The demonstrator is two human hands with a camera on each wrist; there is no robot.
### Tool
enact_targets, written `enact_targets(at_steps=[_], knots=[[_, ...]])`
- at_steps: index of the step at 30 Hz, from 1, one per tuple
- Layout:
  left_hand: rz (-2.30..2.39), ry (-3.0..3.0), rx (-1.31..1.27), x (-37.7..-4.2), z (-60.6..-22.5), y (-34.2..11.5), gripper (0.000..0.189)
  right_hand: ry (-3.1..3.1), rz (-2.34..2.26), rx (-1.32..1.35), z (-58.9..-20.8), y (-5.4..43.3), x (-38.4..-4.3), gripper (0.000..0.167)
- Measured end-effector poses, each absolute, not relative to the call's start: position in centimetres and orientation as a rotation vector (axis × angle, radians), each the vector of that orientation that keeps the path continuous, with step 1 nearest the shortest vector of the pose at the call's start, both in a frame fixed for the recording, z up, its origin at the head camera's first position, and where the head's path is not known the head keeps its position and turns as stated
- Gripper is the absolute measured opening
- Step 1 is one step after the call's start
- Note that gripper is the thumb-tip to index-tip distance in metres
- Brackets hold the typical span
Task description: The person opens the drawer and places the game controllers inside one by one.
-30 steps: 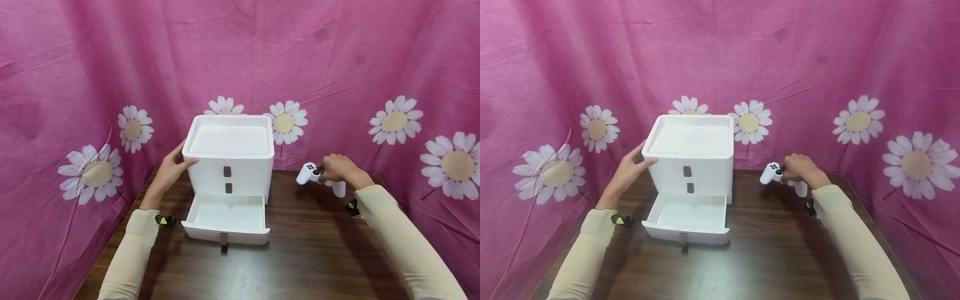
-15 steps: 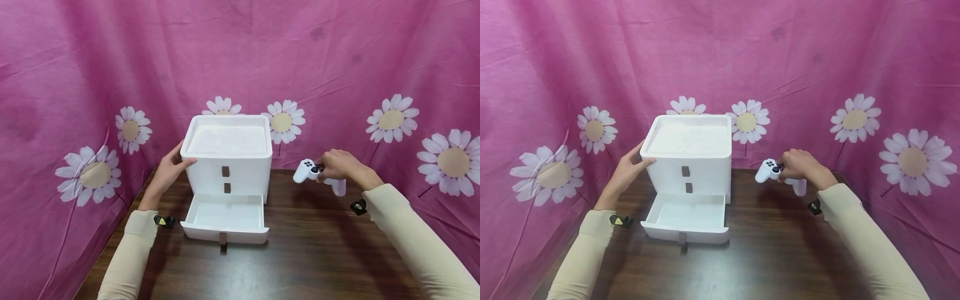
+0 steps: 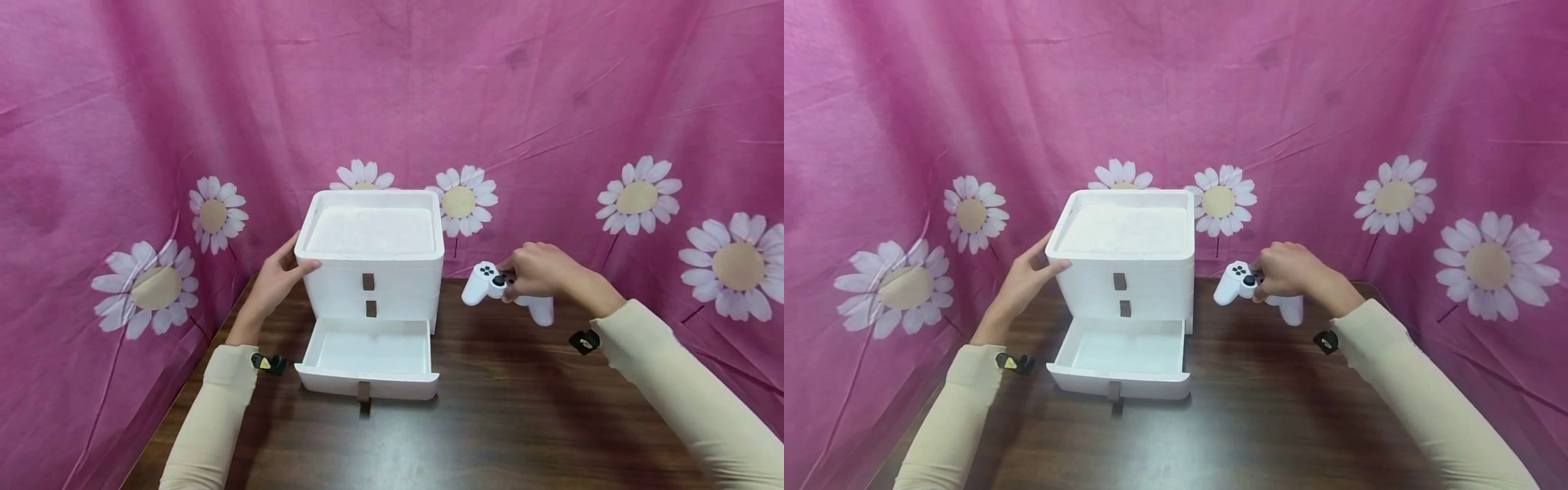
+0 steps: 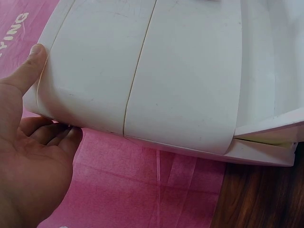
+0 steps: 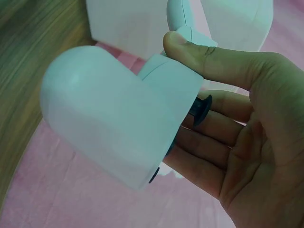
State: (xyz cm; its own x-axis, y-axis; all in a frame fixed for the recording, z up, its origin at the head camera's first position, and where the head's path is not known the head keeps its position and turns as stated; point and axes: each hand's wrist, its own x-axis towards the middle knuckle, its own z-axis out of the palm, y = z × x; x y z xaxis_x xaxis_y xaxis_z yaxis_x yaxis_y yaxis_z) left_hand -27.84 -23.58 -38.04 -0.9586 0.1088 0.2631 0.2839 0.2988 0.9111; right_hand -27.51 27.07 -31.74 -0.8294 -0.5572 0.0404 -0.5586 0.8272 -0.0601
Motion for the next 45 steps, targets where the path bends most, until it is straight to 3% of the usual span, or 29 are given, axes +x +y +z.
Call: enact_targets(at_steps=[9, 13, 29, 45], knots=[[-1.730, -2.417, -0.367, -27.9, -38.2, -23.6, 0.082, -2.907, 0.127, 1.062, -30.5, 24.1, -25.8, 0.022], [-1.730, -2.412, -0.371, -27.9, -38.2, -23.6, 0.082, -2.869, 0.114, 1.133, -30.1, 22.8, -25.3, 0.031], [-1.735, -2.408, -0.377, -27.9, -38.1, -23.6, 0.082, -2.811, 0.125, 1.290, -29.0, 18.1, -24.2, 0.025], [-1.742, -2.404, -0.376, -27.9, -38.1, -23.6, 0.082, -2.746, 0.018, 1.418, -29.0, 12.9, -24.0, 0.030]])
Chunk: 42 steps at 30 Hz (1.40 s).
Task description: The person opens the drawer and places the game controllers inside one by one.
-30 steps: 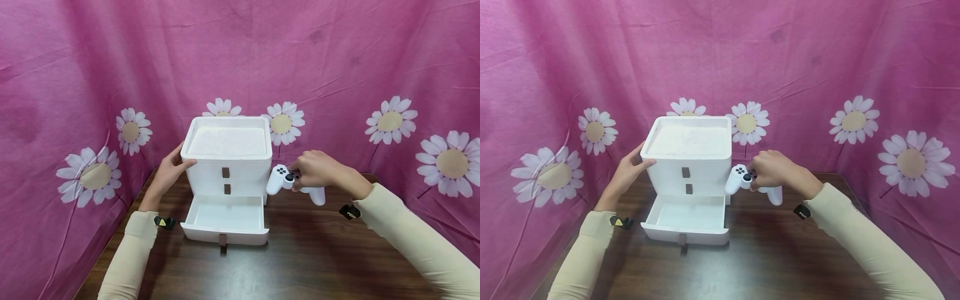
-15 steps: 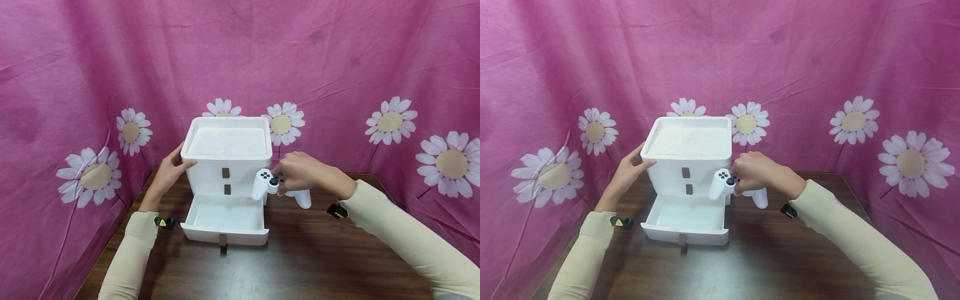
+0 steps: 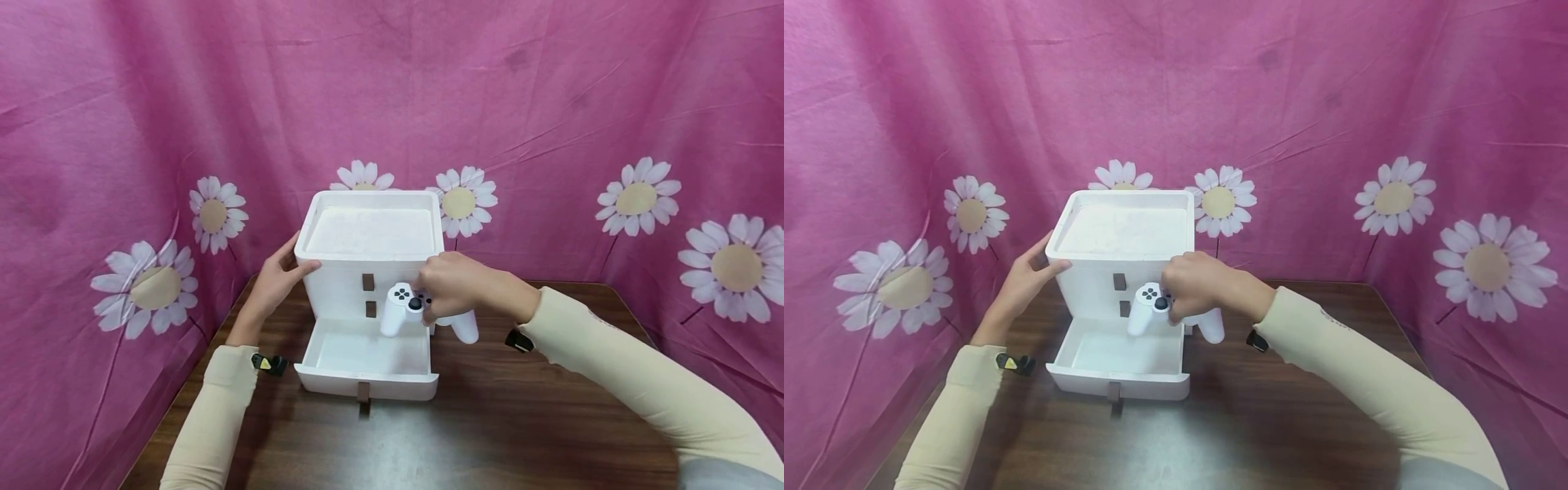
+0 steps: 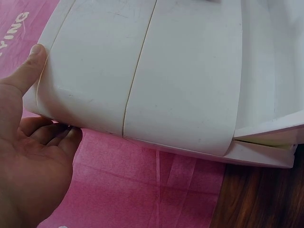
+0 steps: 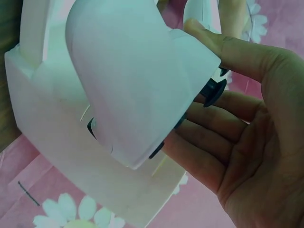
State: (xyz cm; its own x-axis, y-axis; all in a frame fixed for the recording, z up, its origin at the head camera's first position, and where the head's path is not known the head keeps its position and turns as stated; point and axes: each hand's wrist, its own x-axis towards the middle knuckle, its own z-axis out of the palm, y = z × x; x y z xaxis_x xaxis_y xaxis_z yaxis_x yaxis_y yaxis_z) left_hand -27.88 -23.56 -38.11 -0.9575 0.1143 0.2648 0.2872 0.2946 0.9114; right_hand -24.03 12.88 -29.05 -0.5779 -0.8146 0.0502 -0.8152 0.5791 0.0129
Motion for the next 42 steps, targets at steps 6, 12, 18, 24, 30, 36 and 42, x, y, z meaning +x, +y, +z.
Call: enact_targets(at_steps=[6, 12, 18, 24, 30, 36, 42], knots=[[-1.753, -2.399, -0.374, -27.8, -38.1, -23.5, 0.082, -2.744, -0.008, 1.456, -29.2, 10.8, -24.1, 0.028], [-1.748, -2.394, -0.382, -27.9, -38.1, -23.6, 0.082, -2.729, -0.051, 1.501, -29.6, 8.9, -24.2, 0.028], [-1.738, -2.397, -0.373, -27.9, -38.1, -23.5, 0.082, -2.726, -0.051, 1.536, -30.8, 7.2, -24.2, 0.029], [-1.738, -2.388, -0.371, -27.8, -38.0, -23.4, 0.082, -2.796, -0.067, 1.524, -32.3, 5.5, -24.6, 0.027], [-1.744, -2.389, -0.362, -27.7, -38.0, -23.4, 0.082, -2.861, -0.060, 1.505, -33.5, 4.4, -25.0, 0.026], [-1.742, -2.400, -0.350, -27.8, -38.1, -23.4, 0.082, -2.914, -0.022, 1.486, -35.0, 3.7, -25.6, 0.026], [-1.739, -2.405, -0.351, -27.9, -38.1, -23.5, 0.082, -2.950, 0.011, 1.486, -36.3, 3.1, -25.7, 0.025]])
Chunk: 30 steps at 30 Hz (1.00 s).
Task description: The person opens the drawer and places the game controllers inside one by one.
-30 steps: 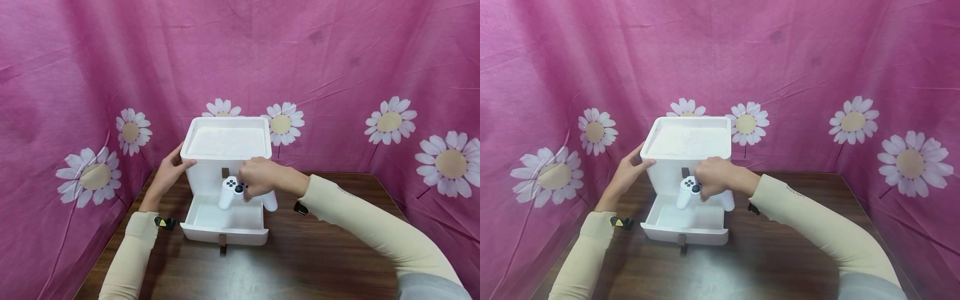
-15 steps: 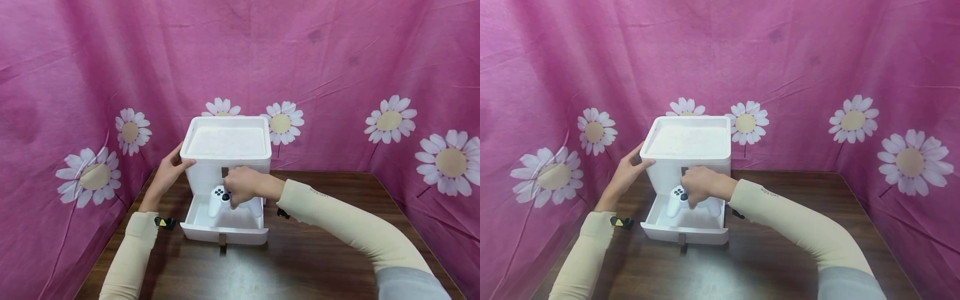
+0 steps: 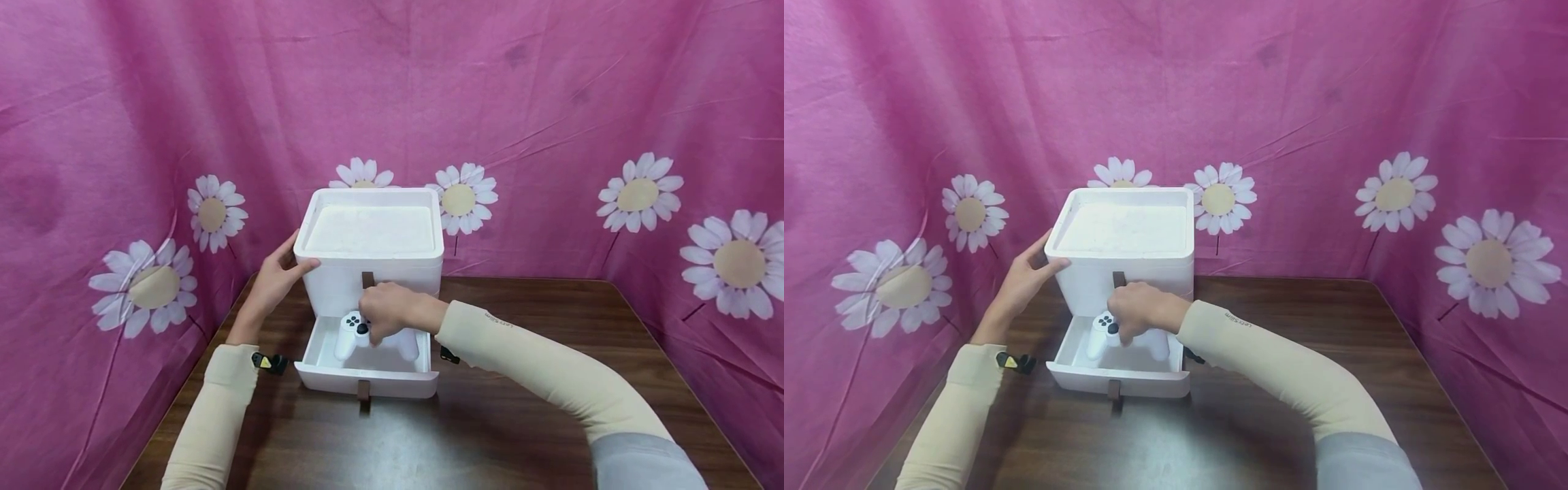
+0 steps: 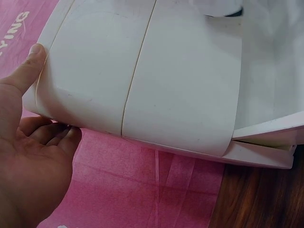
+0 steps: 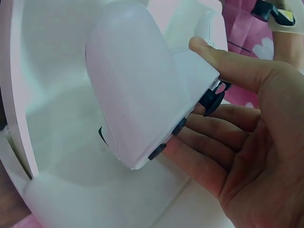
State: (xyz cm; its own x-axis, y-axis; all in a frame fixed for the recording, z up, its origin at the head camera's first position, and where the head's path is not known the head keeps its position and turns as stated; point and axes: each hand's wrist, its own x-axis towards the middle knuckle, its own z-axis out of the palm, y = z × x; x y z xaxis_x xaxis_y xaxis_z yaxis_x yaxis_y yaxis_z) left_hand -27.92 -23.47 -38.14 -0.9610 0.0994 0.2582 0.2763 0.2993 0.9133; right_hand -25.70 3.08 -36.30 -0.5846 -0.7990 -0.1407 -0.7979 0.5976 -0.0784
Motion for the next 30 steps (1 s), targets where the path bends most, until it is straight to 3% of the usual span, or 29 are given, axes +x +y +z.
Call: enact_targets(at_steps=[30], knots=[[-1.731, -2.405, -0.354, -27.8, -38.2, -23.4, 0.083, 2.667, 0.117, -1.229, -42.3, 1.1, -26.4, 0.030]])
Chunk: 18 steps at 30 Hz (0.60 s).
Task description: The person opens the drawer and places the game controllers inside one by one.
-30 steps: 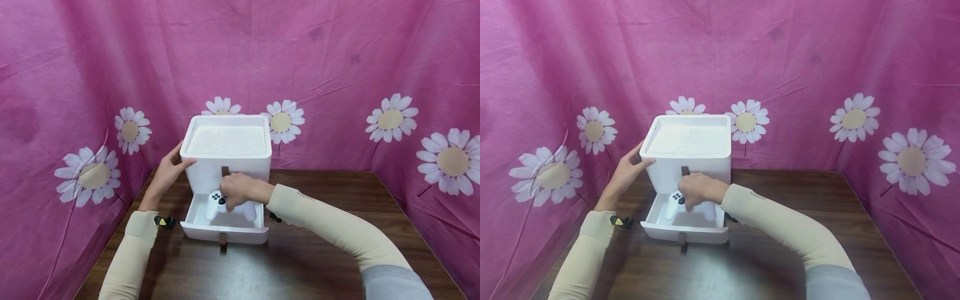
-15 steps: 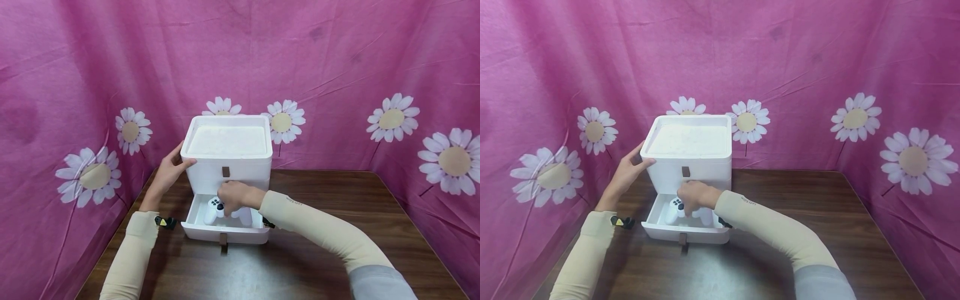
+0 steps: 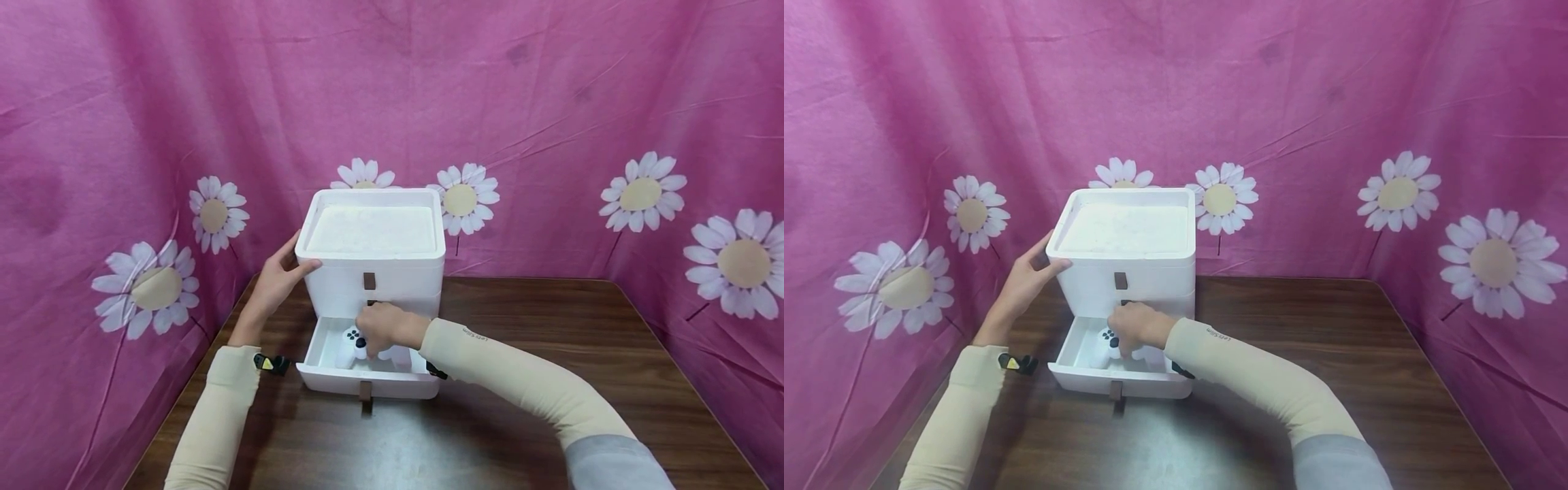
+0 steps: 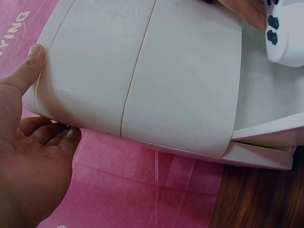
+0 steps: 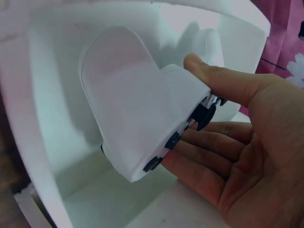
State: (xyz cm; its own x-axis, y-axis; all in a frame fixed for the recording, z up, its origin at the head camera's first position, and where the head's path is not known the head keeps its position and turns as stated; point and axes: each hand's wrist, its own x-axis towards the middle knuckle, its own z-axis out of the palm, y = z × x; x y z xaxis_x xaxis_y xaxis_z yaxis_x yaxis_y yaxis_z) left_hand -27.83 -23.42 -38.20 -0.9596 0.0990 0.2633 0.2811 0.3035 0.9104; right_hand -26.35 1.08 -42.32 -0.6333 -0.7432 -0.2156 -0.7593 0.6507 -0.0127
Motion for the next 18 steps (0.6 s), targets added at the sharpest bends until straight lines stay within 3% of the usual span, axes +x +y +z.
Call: enact_targets(at_steps=[4, 11, 18], knots=[[-1.737, -2.403, -0.342, -27.70, -38.18, -23.38, 0.083, 2.664, 0.140, -1.205, -42.65, 1.09, -26.11, 0.037], [-1.752, -2.396, -0.338, -27.71, -38.21, -23.31, 0.083, 2.670, 0.109, -1.155, -42.85, 1.24, -26.21, 0.028], [-1.740, -2.392, -0.349, -27.71, -38.30, -23.33, 0.083, 2.653, 0.089, -1.146, -42.57, 1.42, -26.10, 0.030]])
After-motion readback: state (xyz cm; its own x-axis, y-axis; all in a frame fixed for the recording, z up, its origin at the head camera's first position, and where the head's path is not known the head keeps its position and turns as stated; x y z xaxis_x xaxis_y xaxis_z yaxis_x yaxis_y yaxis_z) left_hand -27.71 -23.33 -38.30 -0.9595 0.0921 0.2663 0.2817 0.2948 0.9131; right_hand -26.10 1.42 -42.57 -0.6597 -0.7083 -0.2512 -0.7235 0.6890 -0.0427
